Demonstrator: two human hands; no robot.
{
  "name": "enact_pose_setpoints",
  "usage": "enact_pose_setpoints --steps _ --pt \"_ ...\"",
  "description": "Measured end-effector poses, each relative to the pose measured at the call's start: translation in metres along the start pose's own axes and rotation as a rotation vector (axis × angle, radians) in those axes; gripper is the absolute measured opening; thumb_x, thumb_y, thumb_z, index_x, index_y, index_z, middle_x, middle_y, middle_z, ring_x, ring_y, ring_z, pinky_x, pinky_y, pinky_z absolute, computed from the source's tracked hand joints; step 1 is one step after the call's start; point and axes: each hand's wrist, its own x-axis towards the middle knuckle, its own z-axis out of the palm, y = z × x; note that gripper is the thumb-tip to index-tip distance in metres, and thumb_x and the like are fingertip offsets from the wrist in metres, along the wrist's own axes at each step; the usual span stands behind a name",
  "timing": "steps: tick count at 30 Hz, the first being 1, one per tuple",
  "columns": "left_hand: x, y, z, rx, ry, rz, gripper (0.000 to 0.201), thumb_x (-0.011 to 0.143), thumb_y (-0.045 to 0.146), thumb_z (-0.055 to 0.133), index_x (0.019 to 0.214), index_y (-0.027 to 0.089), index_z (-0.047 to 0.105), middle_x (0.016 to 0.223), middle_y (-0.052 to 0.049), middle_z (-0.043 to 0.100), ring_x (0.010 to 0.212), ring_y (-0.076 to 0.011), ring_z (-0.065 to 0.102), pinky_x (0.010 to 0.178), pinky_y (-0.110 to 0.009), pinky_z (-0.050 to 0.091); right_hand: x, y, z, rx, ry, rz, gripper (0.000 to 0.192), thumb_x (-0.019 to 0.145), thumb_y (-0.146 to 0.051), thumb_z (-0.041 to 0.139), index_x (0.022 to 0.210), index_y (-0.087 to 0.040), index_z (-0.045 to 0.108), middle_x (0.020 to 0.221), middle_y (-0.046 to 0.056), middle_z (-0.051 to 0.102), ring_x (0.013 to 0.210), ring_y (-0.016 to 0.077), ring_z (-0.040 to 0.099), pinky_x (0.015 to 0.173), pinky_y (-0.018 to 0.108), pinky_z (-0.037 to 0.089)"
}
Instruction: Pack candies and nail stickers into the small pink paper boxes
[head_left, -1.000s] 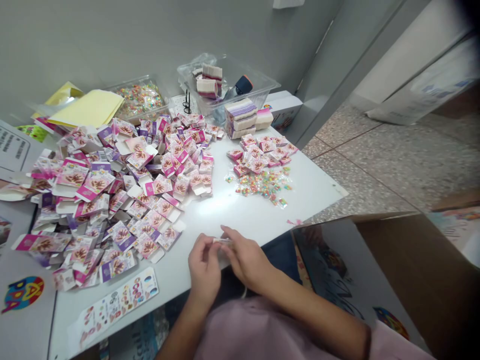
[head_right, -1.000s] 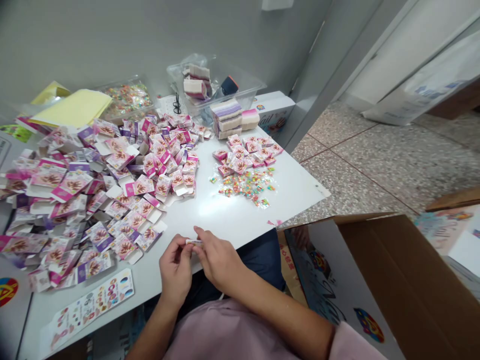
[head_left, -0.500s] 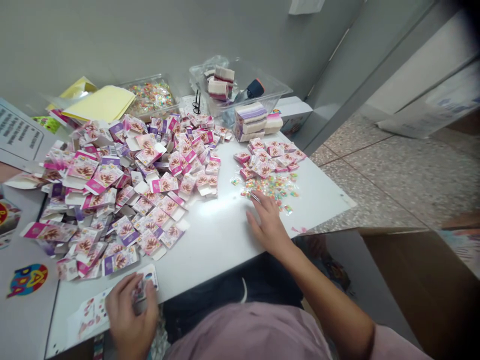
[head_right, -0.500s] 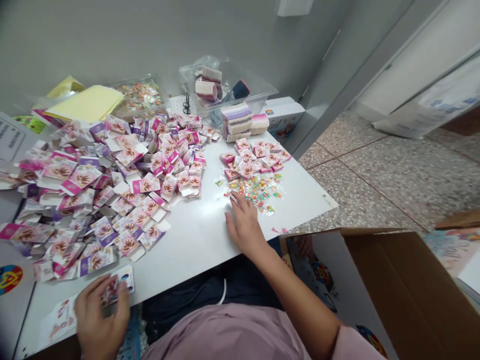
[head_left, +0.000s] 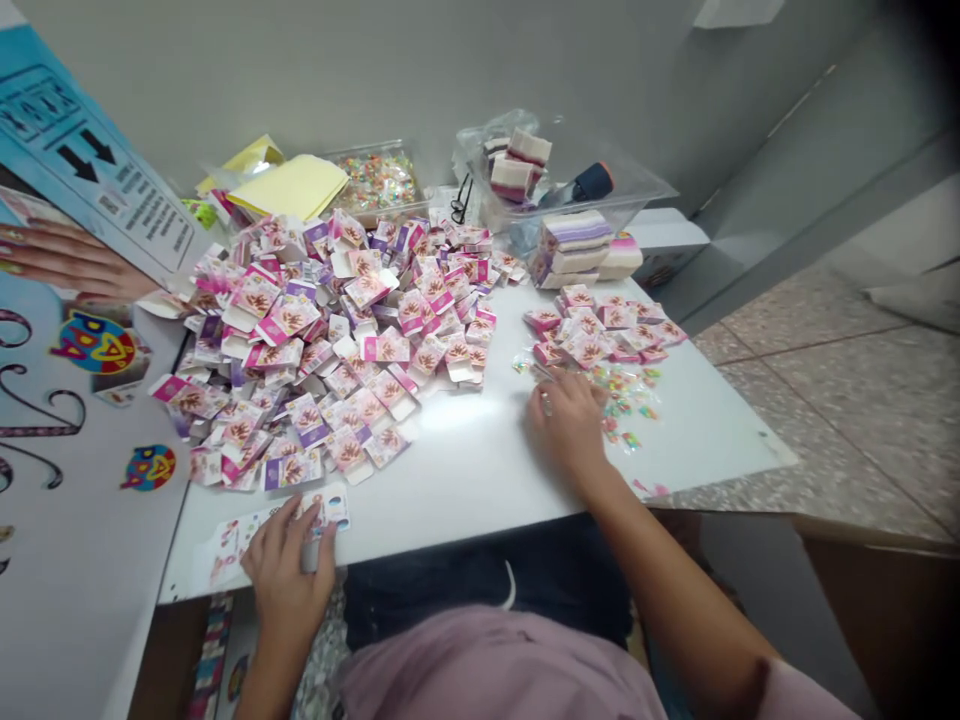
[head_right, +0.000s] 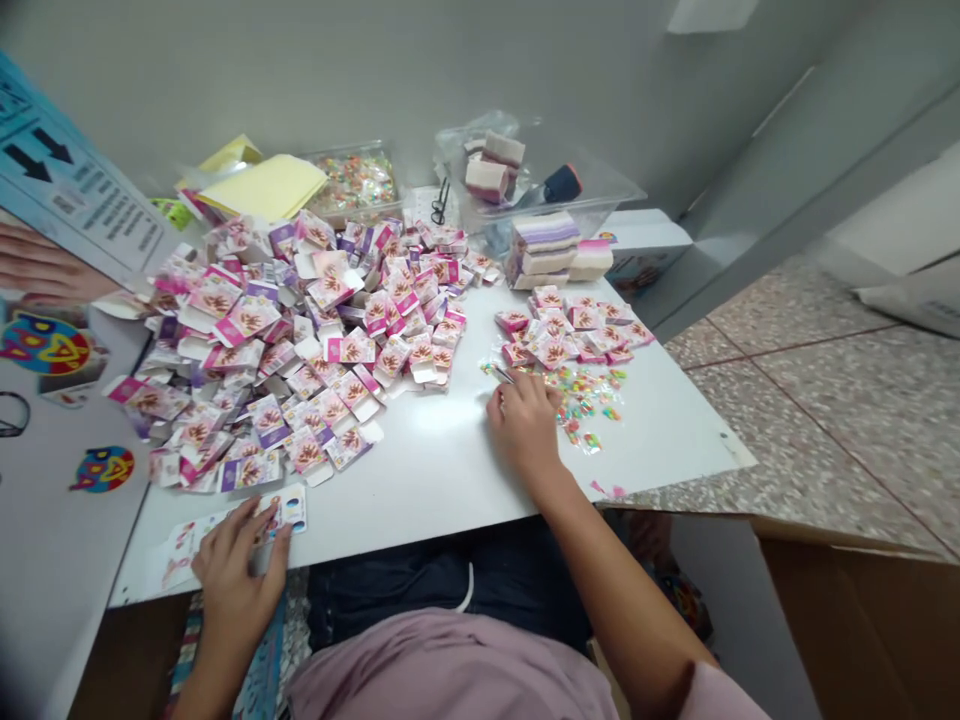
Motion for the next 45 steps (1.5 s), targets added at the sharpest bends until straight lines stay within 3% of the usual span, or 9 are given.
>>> enact_pose_setpoints --steps 5,9,14,22,25,28,36,40,45 --pt "0.027 0.012 -0.010 -0.029 0.004 0.122 0.025 0.087 0.015 0.057 0.111 0.017 0.061 0.125 -0.017 0.058 0.113 -0.0301 0.056 0.099 -0.046 0.041 -0.019 -0.013 -0.022 0.342 0.137 0.184 0.014 0.090 -0.028 0.052 0.085 -0.018 0.060 0.075 0.004 0.062 0.066 0.0185 0.057 0.064 0.031 0.043" --pt "0.073 0.012 -0.018 0.117 -0.231 0.369 0.050 0.082 0.002 0.049 0.128 0.021 0.058 0.139 -0.017 0.052 0.120 -0.0345 0.050 0.097 -0.050 0.040 -0.039 -0.034 -0.036 0.704 -0.134 0.370 0.026 0.092 -0.039 0.054 0.107 -0.019 0.062 0.070 0.002 0.064 0.053 0.0150 0.055 0.051 0.027 0.043" --pt "0.108 0.016 -0.013 0.232 -0.408 0.545 0.069 0.074 -0.007 0.043 0.131 0.028 0.058 0.149 -0.014 0.044 0.130 -0.0359 0.043 0.095 -0.051 0.039 -0.053 -0.049 -0.039 1.051 -0.391 0.620 0.035 0.085 -0.048 0.065 0.101 -0.018 0.065 0.046 -0.006 0.049 0.039 0.0126 0.049 0.042 0.025 0.039" --pt "0.117 0.031 -0.022 0.120 -0.278 0.543 0.026 0.086 0.015 0.053 0.110 0.019 0.064 0.135 -0.017 0.058 0.126 -0.0377 0.047 0.098 -0.056 0.035 -0.062 -0.049 -0.042 1.269 -0.300 0.821 0.041 0.076 -0.048 0.075 0.102 -0.019 0.061 0.080 0.001 0.067 0.040 0.0055 0.045 0.035 0.020 0.036" --pt "0.112 0.047 -0.032 -0.131 -0.318 0.365 0.027 0.080 0.028 0.061 0.105 0.017 0.059 0.102 -0.012 0.068 0.101 -0.0320 0.060 0.085 -0.045 0.045 -0.059 -0.049 -0.052 1.213 -0.299 0.795 0.033 0.079 -0.046 0.074 0.093 -0.017 0.066 0.068 0.000 0.064 0.042 0.0073 0.046 0.037 0.021 0.038" --pt "0.099 0.084 -0.030 -0.517 -0.600 0.039 0.020 0.079 0.030 0.061 0.095 0.021 0.053 0.069 0.003 0.059 0.059 -0.0160 0.056 0.056 -0.026 0.043 -0.052 -0.059 -0.066 1.263 -0.214 0.729 0.025 0.082 -0.040 0.073 0.093 -0.019 0.068 0.068 0.000 0.064 0.043 0.0076 0.048 0.038 0.020 0.041" --pt "0.078 0.169 -0.005 -1.209 -1.004 -0.266 0.024 0.081 0.032 0.069 0.089 0.021 0.049 0.075 0.005 0.058 0.067 -0.0120 0.056 0.063 -0.022 0.044 -0.034 -0.074 -0.094 1.029 -0.023 0.115 0.014 0.091 -0.018 0.061 0.102 -0.020 0.069 0.085 0.007 0.065 0.073 0.0169 0.062 0.060 0.028 0.051" --pt "0.085 0.171 -0.002 -1.294 -1.135 -0.285 0.027 0.076 0.024 0.073 0.093 0.020 0.053 0.078 0.005 0.056 0.070 -0.0117 0.053 0.066 -0.022 0.043 -0.025 -0.048 -0.108 0.820 -0.299 -0.174 0.019 0.096 -0.019 0.054 0.108 -0.019 0.069 0.090 0.008 0.062 0.074 0.0163 0.059 0.064 0.028 0.048" --pt "0.084 0.173 -0.001 -1.200 -1.199 -0.106 0.013 0.082 0.021 0.066 0.094 0.019 0.060 0.086 0.000 0.060 0.079 -0.0147 0.055 0.072 -0.024 0.045 -0.021 -0.036 -0.117 0.839 -0.567 -0.098 0.023 0.097 -0.022 0.052 0.117 -0.022 0.064 0.097 0.006 0.060 0.078 0.0147 0.058 0.069 0.026 0.048"
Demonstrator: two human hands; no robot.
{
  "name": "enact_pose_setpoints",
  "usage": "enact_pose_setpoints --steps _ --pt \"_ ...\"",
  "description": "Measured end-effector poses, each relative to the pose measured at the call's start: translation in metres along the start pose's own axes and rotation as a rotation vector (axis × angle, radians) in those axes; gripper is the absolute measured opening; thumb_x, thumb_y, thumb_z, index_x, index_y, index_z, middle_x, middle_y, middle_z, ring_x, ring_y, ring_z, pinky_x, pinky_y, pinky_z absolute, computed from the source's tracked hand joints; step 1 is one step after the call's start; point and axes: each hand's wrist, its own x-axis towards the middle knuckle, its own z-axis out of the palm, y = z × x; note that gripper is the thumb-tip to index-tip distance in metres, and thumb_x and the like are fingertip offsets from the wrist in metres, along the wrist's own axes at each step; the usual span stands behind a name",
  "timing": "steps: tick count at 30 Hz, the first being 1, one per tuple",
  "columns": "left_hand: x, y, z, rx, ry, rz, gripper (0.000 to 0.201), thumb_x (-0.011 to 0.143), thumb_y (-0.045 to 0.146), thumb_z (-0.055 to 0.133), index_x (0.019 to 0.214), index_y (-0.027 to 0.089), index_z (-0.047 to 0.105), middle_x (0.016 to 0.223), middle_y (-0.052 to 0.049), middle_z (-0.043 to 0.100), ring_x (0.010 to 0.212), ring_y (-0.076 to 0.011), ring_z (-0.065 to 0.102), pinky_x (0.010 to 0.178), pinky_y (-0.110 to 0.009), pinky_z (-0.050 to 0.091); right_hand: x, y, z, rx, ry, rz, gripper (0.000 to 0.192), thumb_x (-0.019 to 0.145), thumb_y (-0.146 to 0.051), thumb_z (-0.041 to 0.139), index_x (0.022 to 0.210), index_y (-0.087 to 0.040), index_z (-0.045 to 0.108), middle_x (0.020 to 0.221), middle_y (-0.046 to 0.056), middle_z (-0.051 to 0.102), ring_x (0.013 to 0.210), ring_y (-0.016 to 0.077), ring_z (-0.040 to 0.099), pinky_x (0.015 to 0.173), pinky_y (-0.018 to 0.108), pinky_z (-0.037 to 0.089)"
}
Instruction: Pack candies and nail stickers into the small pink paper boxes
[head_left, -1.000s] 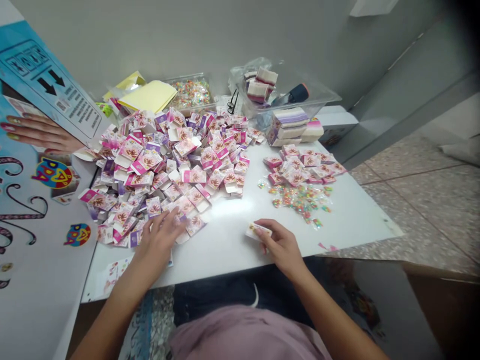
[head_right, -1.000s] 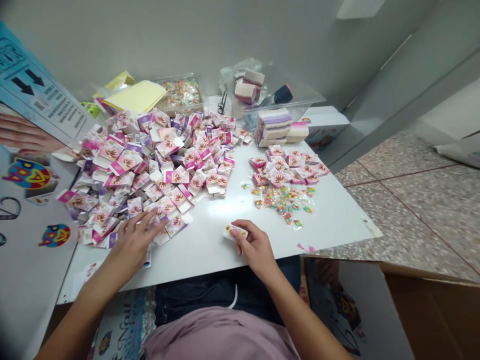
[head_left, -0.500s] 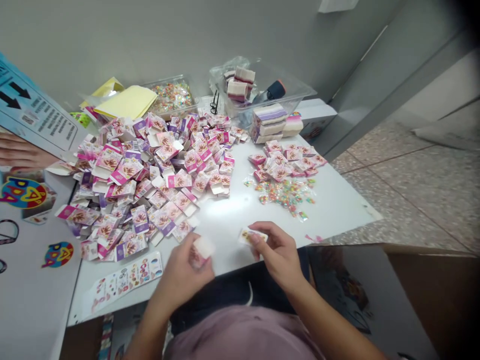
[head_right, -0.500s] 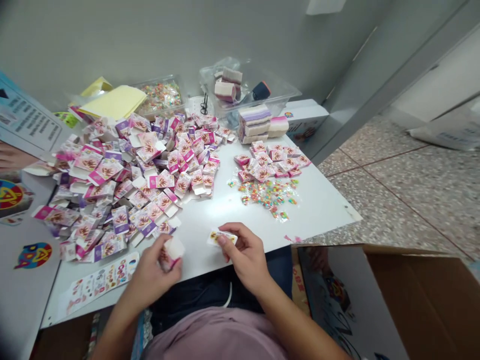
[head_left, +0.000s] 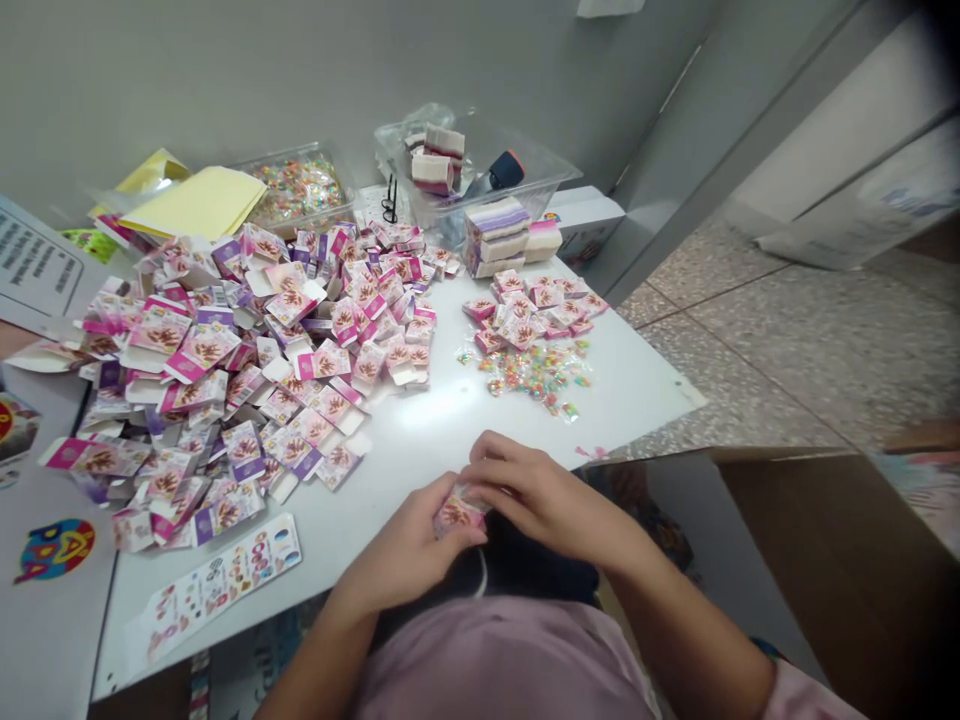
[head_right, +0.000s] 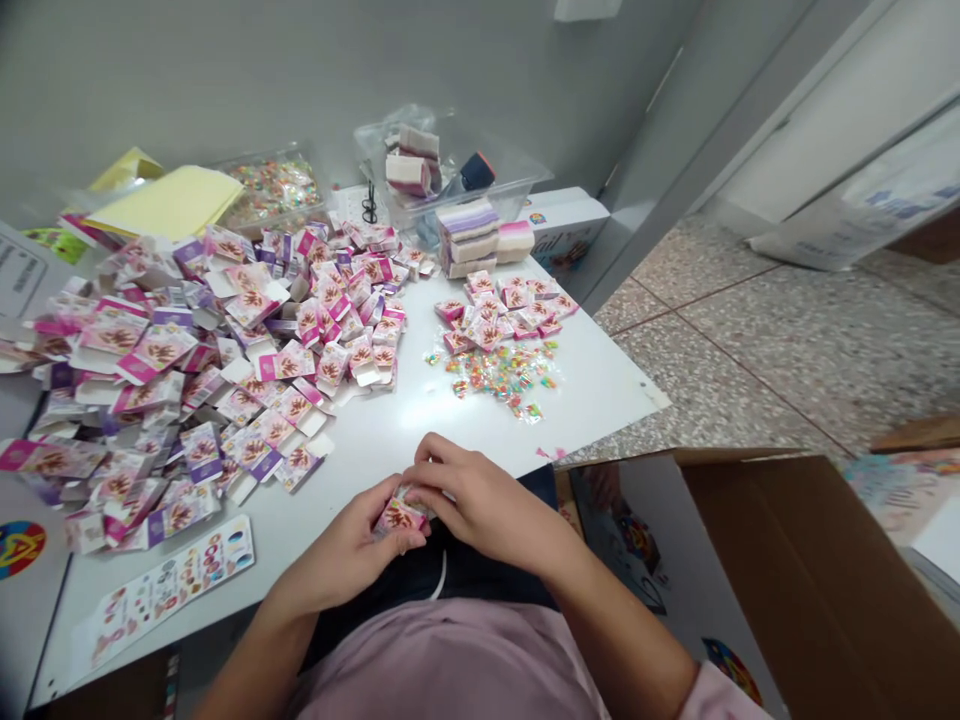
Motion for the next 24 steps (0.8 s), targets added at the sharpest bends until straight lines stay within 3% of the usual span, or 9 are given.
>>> enact_pose_setpoints --steps 3,6,8,12,14,18,20,24 --pt "0.003 0.001 0.006 -0.122 -0.085 -0.019 0.015 0.084 0.026 0.065 0.095 0.019 0.060 0.085 -0.002 0.061 0.073 -0.0152 0.057 0.061 -0.025 0.048 0.000 0.001 0.012 0.069 0.231 0.091 0.031 0.090 -0.027 0.065 0.120 -0.021 0.057 0.089 0.003 0.061 0.065 0.0129 0.053 0.060 0.025 0.046" --pt "0.006 0.003 0.009 -0.237 -0.072 0.007 0.020 0.083 0.030 0.068 0.096 0.018 0.059 0.085 -0.002 0.062 0.071 -0.0144 0.057 0.059 -0.024 0.050 0.000 0.003 0.022 0.065 0.381 -0.033 0.009 0.090 -0.027 0.065 0.097 -0.021 0.065 0.093 0.006 0.065 0.079 0.0179 0.056 0.071 0.032 0.049" --pt "0.007 0.004 0.008 -0.235 -0.001 0.025 0.022 0.084 0.034 0.068 0.095 0.017 0.059 0.078 0.000 0.060 0.065 -0.0116 0.054 0.058 -0.023 0.049 -0.002 0.002 0.023 0.045 0.322 -0.112 0.008 0.093 -0.025 0.061 0.096 -0.022 0.068 0.111 0.010 0.065 0.096 0.0229 0.054 0.084 0.040 0.049" --pt "0.008 0.000 0.008 -0.235 0.091 0.049 0.026 0.086 0.039 0.066 0.096 0.016 0.060 0.070 0.002 0.057 0.058 -0.0088 0.049 0.054 -0.020 0.042 -0.007 0.001 0.021 0.062 0.159 -0.056 0.020 0.095 -0.024 0.056 0.112 -0.025 0.067 0.126 0.011 0.060 0.109 0.0252 0.052 0.093 0.046 0.047" --pt "0.008 -0.003 0.010 -0.354 0.121 0.071 0.030 0.085 0.041 0.067 0.102 0.017 0.060 0.075 0.001 0.059 0.063 -0.0099 0.052 0.056 -0.020 0.042 -0.009 0.002 0.024 0.088 0.198 -0.037 0.026 0.095 -0.022 0.055 0.119 -0.026 0.064 0.125 0.011 0.060 0.111 0.0249 0.054 0.095 0.046 0.047" --pt "0.010 -0.004 0.017 -0.694 0.136 0.079 0.050 0.088 0.060 0.050 0.107 0.016 0.062 0.090 -0.007 0.066 0.076 -0.0177 0.060 0.061 -0.026 0.047 -0.012 0.003 0.032 0.110 0.441 -0.061 0.030 0.093 -0.015 0.057 0.121 -0.025 0.061 0.113 0.010 0.062 0.104 0.0232 0.058 0.087 0.041 0.050" --pt "0.012 -0.005 0.019 -0.724 0.151 0.053 0.043 0.089 0.056 0.051 0.100 0.016 0.064 0.090 -0.007 0.068 0.077 -0.0186 0.062 0.065 -0.028 0.050 -0.012 0.002 0.032 0.061 0.423 -0.085 0.028 0.092 -0.013 0.058 0.117 -0.025 0.063 0.117 0.011 0.060 0.106 0.0239 0.056 0.089 0.043 0.049" --pt "0.017 -0.010 0.022 -0.566 0.217 0.013 0.023 0.087 0.036 0.057 0.086 0.014 0.064 0.076 -0.003 0.068 0.067 -0.0157 0.062 0.066 -0.028 0.052 -0.011 -0.001 0.032 0.012 0.300 -0.084 0.024 0.092 -0.015 0.057 0.113 -0.024 0.064 0.127 0.012 0.057 0.112 0.0265 0.051 0.091 0.046 0.048"
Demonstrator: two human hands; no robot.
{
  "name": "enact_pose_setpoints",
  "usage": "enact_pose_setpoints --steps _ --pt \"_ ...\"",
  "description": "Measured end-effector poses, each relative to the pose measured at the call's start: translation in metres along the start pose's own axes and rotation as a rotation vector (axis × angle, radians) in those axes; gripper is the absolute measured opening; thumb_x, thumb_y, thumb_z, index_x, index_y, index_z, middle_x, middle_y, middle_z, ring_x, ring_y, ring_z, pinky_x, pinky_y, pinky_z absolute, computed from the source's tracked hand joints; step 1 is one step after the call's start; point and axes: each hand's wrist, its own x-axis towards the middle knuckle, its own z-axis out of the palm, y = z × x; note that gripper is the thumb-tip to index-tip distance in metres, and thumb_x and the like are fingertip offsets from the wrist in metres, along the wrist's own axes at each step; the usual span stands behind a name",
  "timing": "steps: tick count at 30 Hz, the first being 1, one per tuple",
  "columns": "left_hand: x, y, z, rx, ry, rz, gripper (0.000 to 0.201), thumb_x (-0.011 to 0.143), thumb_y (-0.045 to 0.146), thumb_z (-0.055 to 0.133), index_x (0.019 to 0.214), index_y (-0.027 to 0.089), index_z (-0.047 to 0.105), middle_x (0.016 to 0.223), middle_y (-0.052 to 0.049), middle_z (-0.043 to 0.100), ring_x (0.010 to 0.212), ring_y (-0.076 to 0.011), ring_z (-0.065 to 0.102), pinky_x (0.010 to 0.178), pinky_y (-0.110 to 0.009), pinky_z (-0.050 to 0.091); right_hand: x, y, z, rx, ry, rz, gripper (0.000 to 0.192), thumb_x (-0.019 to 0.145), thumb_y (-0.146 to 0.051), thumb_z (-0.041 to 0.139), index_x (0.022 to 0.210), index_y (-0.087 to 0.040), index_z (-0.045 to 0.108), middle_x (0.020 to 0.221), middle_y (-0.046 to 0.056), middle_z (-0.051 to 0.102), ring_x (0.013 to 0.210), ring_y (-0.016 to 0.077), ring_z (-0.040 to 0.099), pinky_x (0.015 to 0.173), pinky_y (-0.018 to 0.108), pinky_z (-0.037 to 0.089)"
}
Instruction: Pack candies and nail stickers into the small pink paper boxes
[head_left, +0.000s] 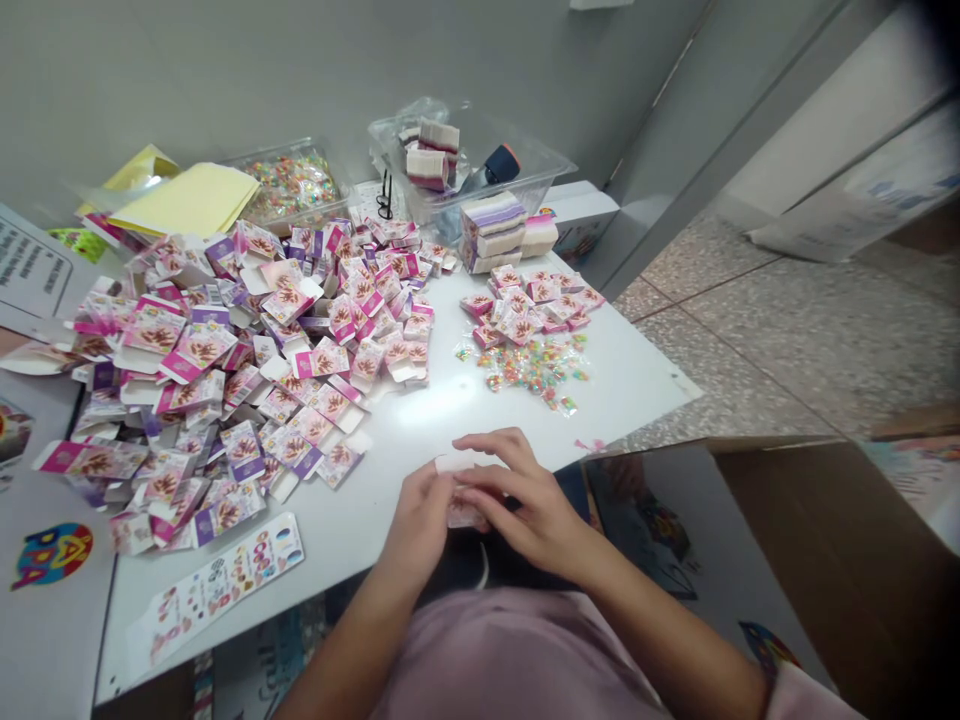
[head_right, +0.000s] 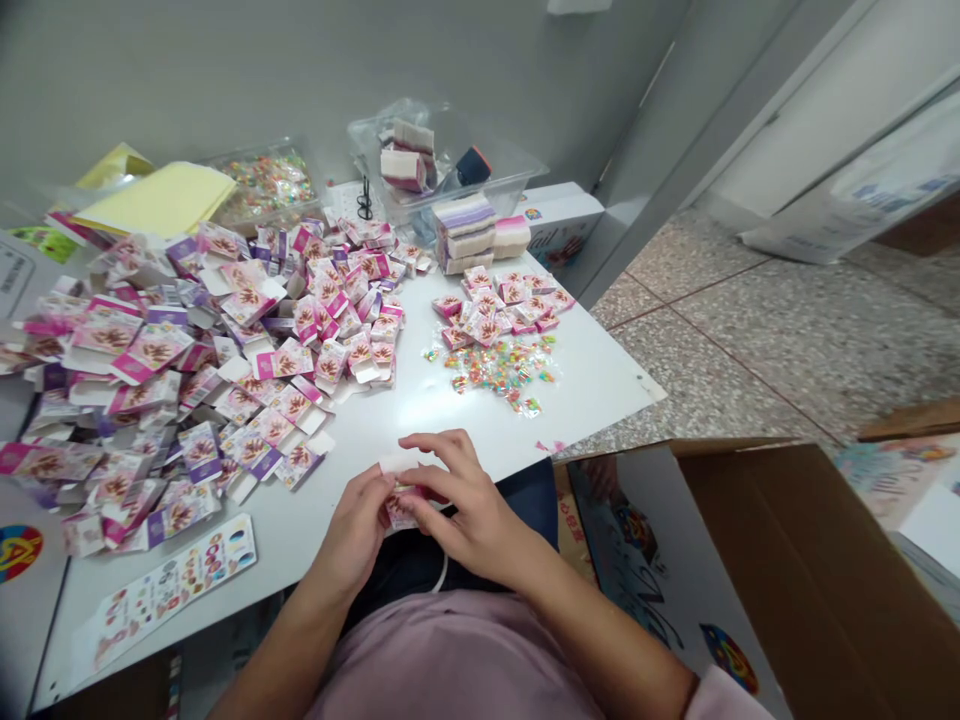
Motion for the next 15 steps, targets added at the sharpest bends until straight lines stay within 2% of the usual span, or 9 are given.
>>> enact_pose_setpoints --steps 2,6,8,10,12,15 --pt "0.001 -0.004 0.001 0.061 0.061 0.008 0.022 0.085 0.036 0.056 0.084 0.014 0.063 0.067 -0.001 0.064 0.056 -0.0135 0.058 0.056 -0.026 0.050 0.000 0.000 0.003 0.042 -0.015 -0.005 0.024 0.094 -0.015 0.054 0.113 -0.024 0.064 0.116 0.011 0.062 0.105 0.0250 0.053 0.087 0.044 0.050" --pt "0.000 -0.009 0.005 0.073 0.137 0.025 0.027 0.084 0.044 0.056 0.087 0.017 0.058 0.065 0.002 0.059 0.048 -0.0102 0.050 0.042 -0.021 0.041 -0.001 0.002 0.011 0.114 0.037 0.025 0.036 0.094 -0.015 0.053 0.128 -0.023 0.054 0.098 0.009 0.064 0.091 0.0222 0.056 0.079 0.040 0.050" --pt "-0.002 -0.010 0.006 -0.043 0.107 -0.006 0.040 0.086 0.058 0.048 0.090 0.019 0.054 0.062 0.003 0.055 0.045 -0.0098 0.047 0.039 -0.019 0.035 -0.002 0.005 0.014 0.124 0.064 0.029 0.032 0.093 -0.016 0.055 0.124 -0.023 0.058 0.095 0.008 0.064 0.089 0.0219 0.057 0.078 0.040 0.050" --pt "-0.004 -0.010 0.006 -0.149 0.074 -0.043 0.054 0.086 0.071 0.035 0.095 0.021 0.051 0.059 0.005 0.051 0.043 -0.0101 0.045 0.037 -0.019 0.030 -0.004 0.008 0.016 0.141 0.082 0.011 0.022 0.092 -0.015 0.057 0.111 -0.023 0.065 0.091 0.007 0.066 0.087 0.0216 0.059 0.078 0.040 0.049" --pt "-0.004 -0.009 0.005 -0.170 0.075 -0.054 0.059 0.086 0.076 0.028 0.098 0.022 0.049 0.060 0.005 0.051 0.044 -0.0106 0.046 0.038 -0.019 0.028 -0.008 0.011 0.021 0.134 0.099 -0.013 0.021 0.090 -0.013 0.059 0.107 -0.023 0.066 0.092 0.007 0.068 0.086 0.0212 0.061 0.080 0.041 0.049" --pt "-0.004 -0.009 0.005 -0.126 0.104 -0.046 0.053 0.087 0.072 0.032 0.098 0.023 0.047 0.065 0.004 0.053 0.048 -0.0102 0.047 0.040 -0.018 0.029 -0.018 0.012 0.033 0.130 0.198 0.053 0.039 0.089 -0.012 0.062 0.125 -0.025 0.056 0.102 0.008 0.070 0.090 0.0211 0.064 0.084 0.041 0.050"
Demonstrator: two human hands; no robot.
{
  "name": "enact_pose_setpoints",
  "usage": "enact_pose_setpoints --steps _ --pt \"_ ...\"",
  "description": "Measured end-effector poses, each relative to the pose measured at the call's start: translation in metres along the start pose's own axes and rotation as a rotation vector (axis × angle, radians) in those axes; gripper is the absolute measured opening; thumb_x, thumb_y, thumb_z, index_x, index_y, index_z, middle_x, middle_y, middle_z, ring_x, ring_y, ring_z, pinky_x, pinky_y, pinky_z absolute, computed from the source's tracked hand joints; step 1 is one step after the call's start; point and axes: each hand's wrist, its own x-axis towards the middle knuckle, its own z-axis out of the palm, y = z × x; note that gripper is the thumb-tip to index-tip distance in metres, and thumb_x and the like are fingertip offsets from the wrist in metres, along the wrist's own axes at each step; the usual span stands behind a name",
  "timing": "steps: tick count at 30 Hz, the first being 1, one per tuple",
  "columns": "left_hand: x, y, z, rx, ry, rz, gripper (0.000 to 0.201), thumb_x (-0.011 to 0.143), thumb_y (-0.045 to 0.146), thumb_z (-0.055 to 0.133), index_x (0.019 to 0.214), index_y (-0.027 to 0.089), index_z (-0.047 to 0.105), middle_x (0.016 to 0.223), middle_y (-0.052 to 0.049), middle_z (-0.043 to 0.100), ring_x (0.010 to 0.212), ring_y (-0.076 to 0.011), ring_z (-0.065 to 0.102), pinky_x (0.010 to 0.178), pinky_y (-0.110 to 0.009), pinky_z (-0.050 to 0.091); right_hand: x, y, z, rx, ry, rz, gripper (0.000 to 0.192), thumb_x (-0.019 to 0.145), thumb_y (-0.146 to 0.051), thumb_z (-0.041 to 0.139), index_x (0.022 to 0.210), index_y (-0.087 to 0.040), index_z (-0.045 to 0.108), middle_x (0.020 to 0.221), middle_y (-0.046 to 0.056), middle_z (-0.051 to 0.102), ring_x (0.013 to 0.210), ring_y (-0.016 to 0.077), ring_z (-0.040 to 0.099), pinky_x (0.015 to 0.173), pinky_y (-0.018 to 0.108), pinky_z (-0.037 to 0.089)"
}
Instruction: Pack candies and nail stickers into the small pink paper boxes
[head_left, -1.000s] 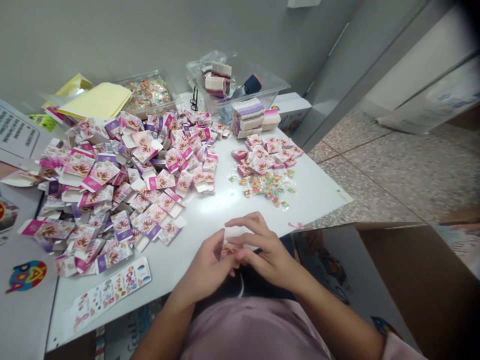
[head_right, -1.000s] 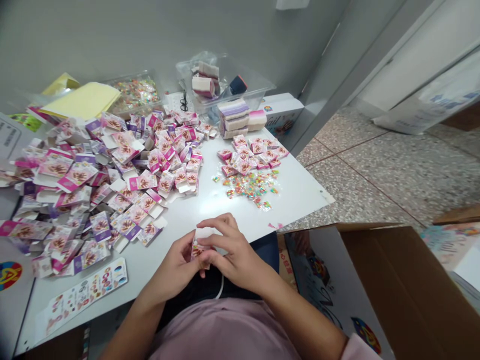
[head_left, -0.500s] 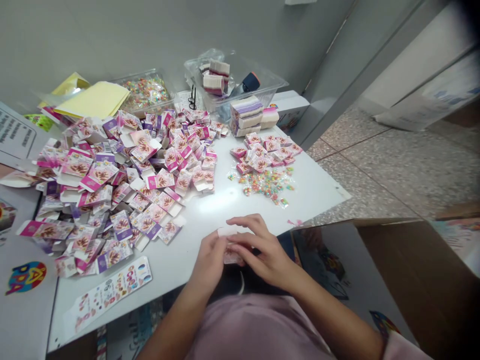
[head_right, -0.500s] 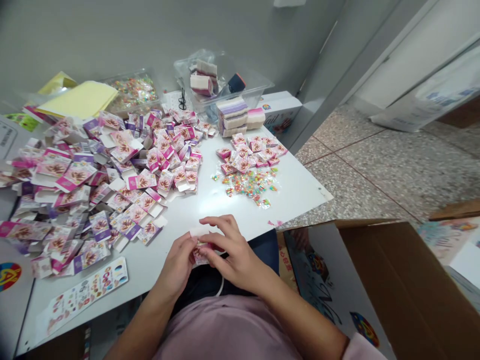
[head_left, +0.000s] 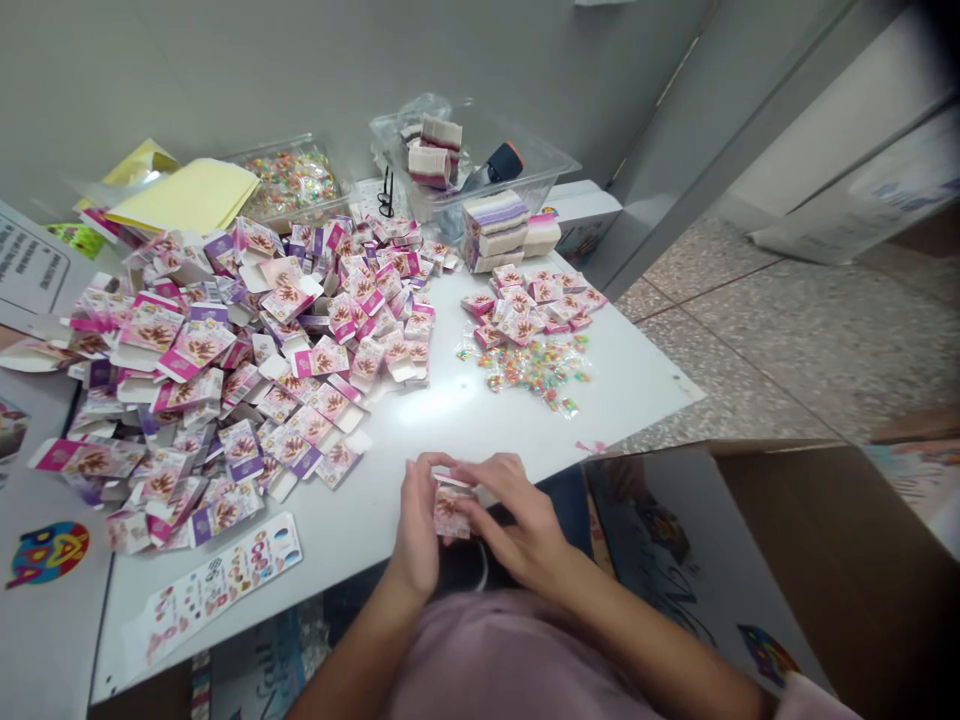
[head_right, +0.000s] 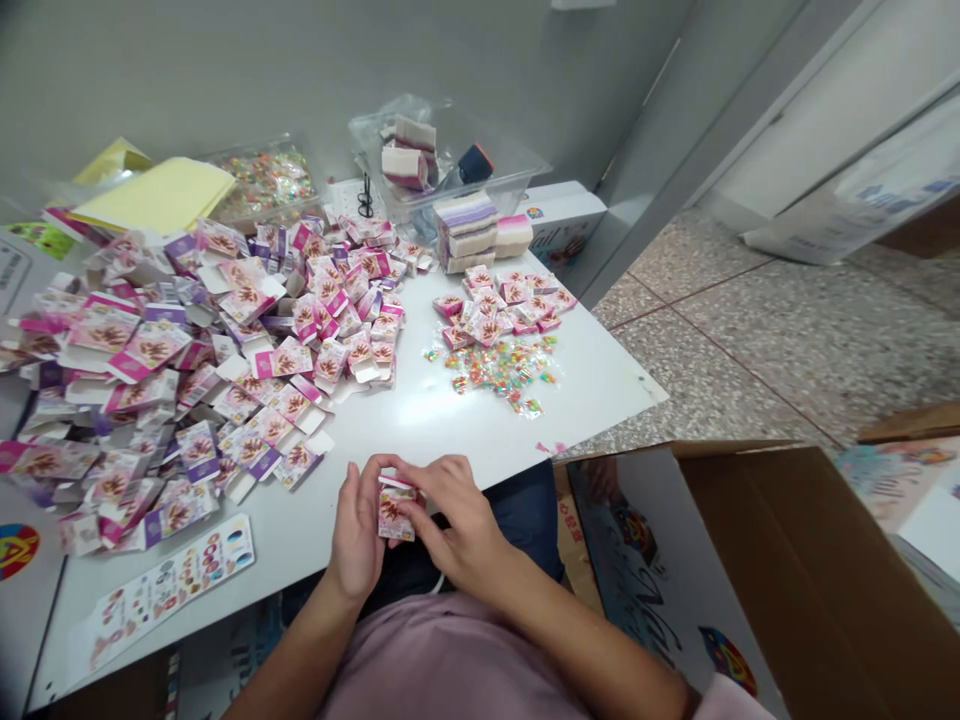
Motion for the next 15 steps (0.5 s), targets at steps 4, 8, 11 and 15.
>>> enact_pose_setpoints --steps 4,8,11,15 --pt "0.001 0.000 -0.002 0.040 -0.032 0.019 0.039 0.085 0.058 0.045 0.100 0.022 0.049 0.071 0.003 0.056 0.050 -0.0098 0.045 0.041 -0.019 0.031 -0.007 -0.002 0.009 0.099 0.213 0.155 0.025 0.085 -0.015 0.068 0.108 -0.024 0.061 0.101 0.008 0.067 0.090 0.0204 0.065 0.079 0.035 0.054" --pt "0.005 -0.002 -0.007 0.082 -0.044 0.011 0.031 0.081 0.040 0.049 0.104 0.020 0.052 0.065 0.003 0.054 0.049 -0.0106 0.045 0.042 -0.020 0.033 0.002 -0.007 0.004 0.031 0.096 0.041 0.020 0.087 -0.010 0.062 0.102 -0.022 0.066 0.105 0.010 0.067 0.095 0.0223 0.062 0.081 0.039 0.052" --pt "0.007 -0.001 -0.007 0.085 -0.030 -0.007 0.031 0.078 0.037 0.050 0.103 0.019 0.054 0.063 0.002 0.056 0.050 -0.0110 0.047 0.043 -0.019 0.034 0.006 -0.009 0.001 0.012 0.031 -0.015 0.025 0.089 -0.007 0.057 0.107 -0.023 0.065 0.106 0.010 0.067 0.097 0.0230 0.060 0.081 0.040 0.050" --pt "0.003 0.003 0.000 -0.009 -0.020 -0.033 0.032 0.078 0.040 0.051 0.103 0.020 0.051 0.060 0.003 0.054 0.048 -0.0103 0.043 0.042 -0.018 0.030 0.004 -0.007 0.000 -0.063 0.052 -0.061 0.032 0.089 -0.003 0.053 0.114 -0.021 0.060 0.091 0.007 0.067 0.081 0.0203 0.057 0.074 0.039 0.045"
